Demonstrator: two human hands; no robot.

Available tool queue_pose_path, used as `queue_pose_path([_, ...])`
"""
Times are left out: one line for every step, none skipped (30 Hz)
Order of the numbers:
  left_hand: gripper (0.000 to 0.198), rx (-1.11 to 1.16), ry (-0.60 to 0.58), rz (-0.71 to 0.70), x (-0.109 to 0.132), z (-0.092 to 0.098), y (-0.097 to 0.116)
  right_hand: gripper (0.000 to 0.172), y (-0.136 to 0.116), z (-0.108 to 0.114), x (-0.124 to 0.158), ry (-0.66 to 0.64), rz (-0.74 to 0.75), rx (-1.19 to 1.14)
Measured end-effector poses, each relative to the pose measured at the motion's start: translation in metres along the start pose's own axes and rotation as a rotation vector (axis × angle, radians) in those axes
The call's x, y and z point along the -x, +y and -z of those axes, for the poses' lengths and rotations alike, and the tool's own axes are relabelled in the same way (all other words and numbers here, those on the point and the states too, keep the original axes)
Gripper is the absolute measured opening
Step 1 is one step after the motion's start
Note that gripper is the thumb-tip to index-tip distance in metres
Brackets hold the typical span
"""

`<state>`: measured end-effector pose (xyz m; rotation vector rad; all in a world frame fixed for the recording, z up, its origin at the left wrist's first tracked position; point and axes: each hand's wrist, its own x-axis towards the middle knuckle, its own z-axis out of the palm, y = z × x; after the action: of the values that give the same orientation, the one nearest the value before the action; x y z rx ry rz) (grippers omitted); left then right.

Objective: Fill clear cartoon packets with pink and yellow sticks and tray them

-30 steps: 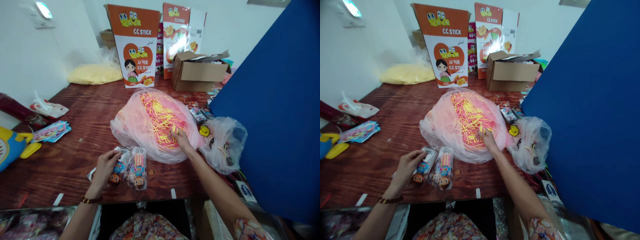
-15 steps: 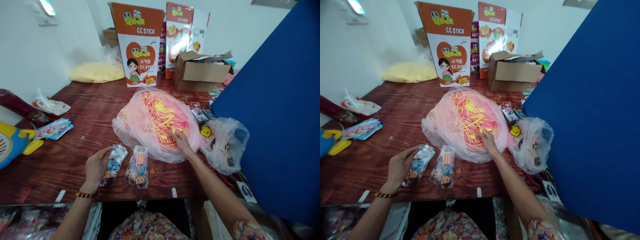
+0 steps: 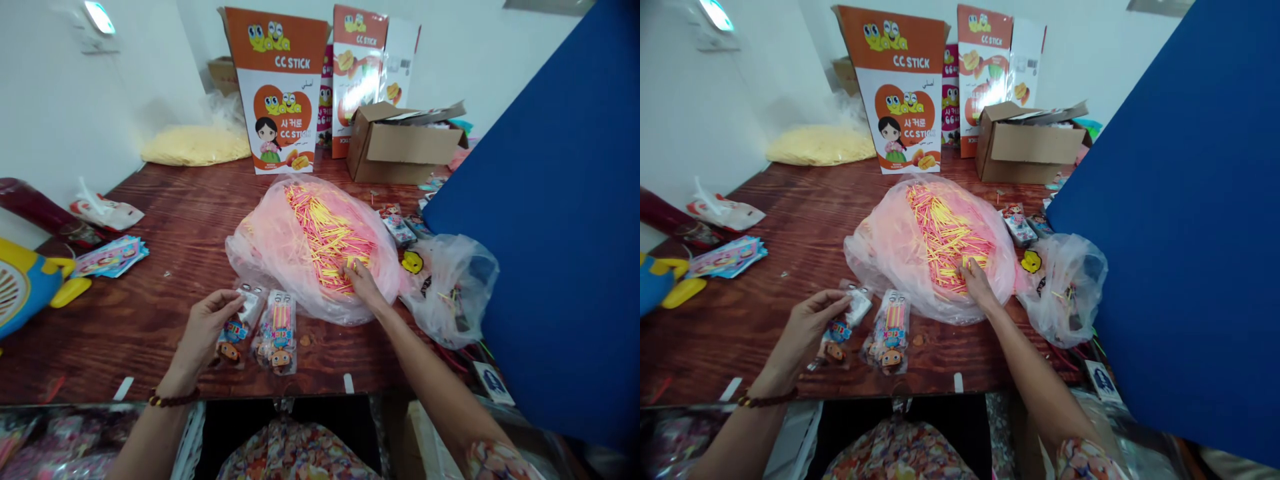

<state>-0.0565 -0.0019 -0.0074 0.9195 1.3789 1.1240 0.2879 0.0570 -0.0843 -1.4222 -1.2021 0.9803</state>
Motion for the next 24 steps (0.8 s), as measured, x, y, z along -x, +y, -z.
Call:
queue_pose_path([0.035,0.007,-0.035,-0.008,0.002,-0.005,-0.003,0.03,0.0,0.0,-0.001,0.002,-0.004,-0.007])
queue_pose_path([0.033,0.004,-0.069,-0.016,0.003,-0.009,-0.006,0.031,-0.002,0.001,-0.002,0.006,-0.005,-0.017])
queue_pose_path([0.031,-0.008,-0.098,-0.02,0.004,-0.013,-0.008,0.032,-0.004,0.001,-0.002,0.014,-0.003,-0.029])
queue_pose_path([0.029,-0.024,-0.122,-0.017,0.005,-0.017,-0.009,0.033,-0.008,0.002,-0.002,0.026,0.004,-0.04])
queue_pose_path([0.029,-0.04,-0.139,-0.011,0.006,-0.02,-0.01,0.034,-0.013,0.003,-0.001,0.035,0.012,-0.063])
queue_pose_path([0.029,-0.052,-0.15,-0.006,0.007,-0.024,-0.01,0.035,-0.021,0.003,0.001,0.039,0.018,-0.107])
queue_pose_path([0.028,-0.063,-0.157,-0.003,0.007,-0.028,-0.01,0.035,-0.029,0.003,0.004,0.031,0.019,-0.165])
queue_pose_path([0.028,-0.073,-0.164,-0.007,0.007,-0.031,-0.009,0.034,-0.039,0.001,0.009,0.005,0.011,-0.248])
queue_pose_path([0.027,-0.082,-0.175,-0.013,0.008,-0.035,-0.008,0.032,-0.049,-0.002,0.014,-0.037,-0.006,-0.336])
queue_pose_path([0.026,-0.09,-0.19,-0.021,0.009,-0.039,-0.006,0.031,-0.06,-0.007,0.02,-0.102,-0.027,-0.392])
queue_pose_path([0.025,-0.098,-0.212,-0.027,0.009,-0.042,-0.004,0.03,-0.07,-0.012,0.027,-0.17,-0.042,-0.407])
queue_pose_path([0.024,-0.105,-0.236,-0.031,0.01,-0.045,-0.002,0.029,-0.079,-0.019,0.034,-0.231,-0.037,-0.386])
queue_pose_path([0.023,-0.109,-0.258,-0.033,0.012,-0.047,0.0,0.029,-0.088,-0.026,0.04,-0.287,-0.014,-0.337])
queue_pose_path([0.022,-0.108,-0.275,-0.034,0.013,-0.049,0.002,0.029,-0.096,-0.034,0.046,-0.34,0.022,-0.264])
queue_pose_path([0.022,-0.102,-0.283,-0.036,0.014,-0.049,0.003,0.028,-0.102,-0.041,0.051,-0.385,0.07,-0.18])
queue_pose_path([0.022,-0.097,-0.285,-0.034,0.015,-0.049,0.004,0.027,-0.108,-0.047,0.056,-0.422,0.124,-0.093])
queue_pose_path([0.021,-0.091,-0.285,-0.033,0.016,-0.048,0.005,0.025,-0.112,-0.053,0.059,-0.455,0.18,-0.001])
queue_pose_path([0.022,-0.086,-0.281,-0.033,0.017,-0.047,0.005,0.024,-0.115,-0.059,0.062,-0.481,0.234,0.087])
queue_pose_path([0.022,-0.089,-0.281,-0.033,0.017,-0.045,0.005,0.024,-0.117,-0.063,0.064,-0.502,0.288,0.17])
queue_pose_path([0.023,-0.099,-0.283,-0.035,0.018,-0.043,0.004,0.024,-0.117,-0.067,0.065,-0.524,0.338,0.246])
queue_pose_path([0.023,-0.116,-0.288,-0.041,0.018,-0.041,0.004,0.024,-0.118,-0.071,0.066,-0.545,0.383,0.313])
queue_pose_path([0.023,-0.136,-0.291,-0.049,0.019,-0.039,0.003,0.023,-0.118,-0.074,0.067,-0.565,0.422,0.37])
queue_pose_path([0.023,-0.157,-0.298,-0.055,0.019,-0.038,0.003,0.022,-0.117,-0.076,0.067,-0.584,0.453,0.413])
queue_pose_path([0.023,-0.175,-0.306,-0.058,0.02,-0.037,0.003,0.021,-0.117,-0.077,0.067,-0.603,0.471,0.442])
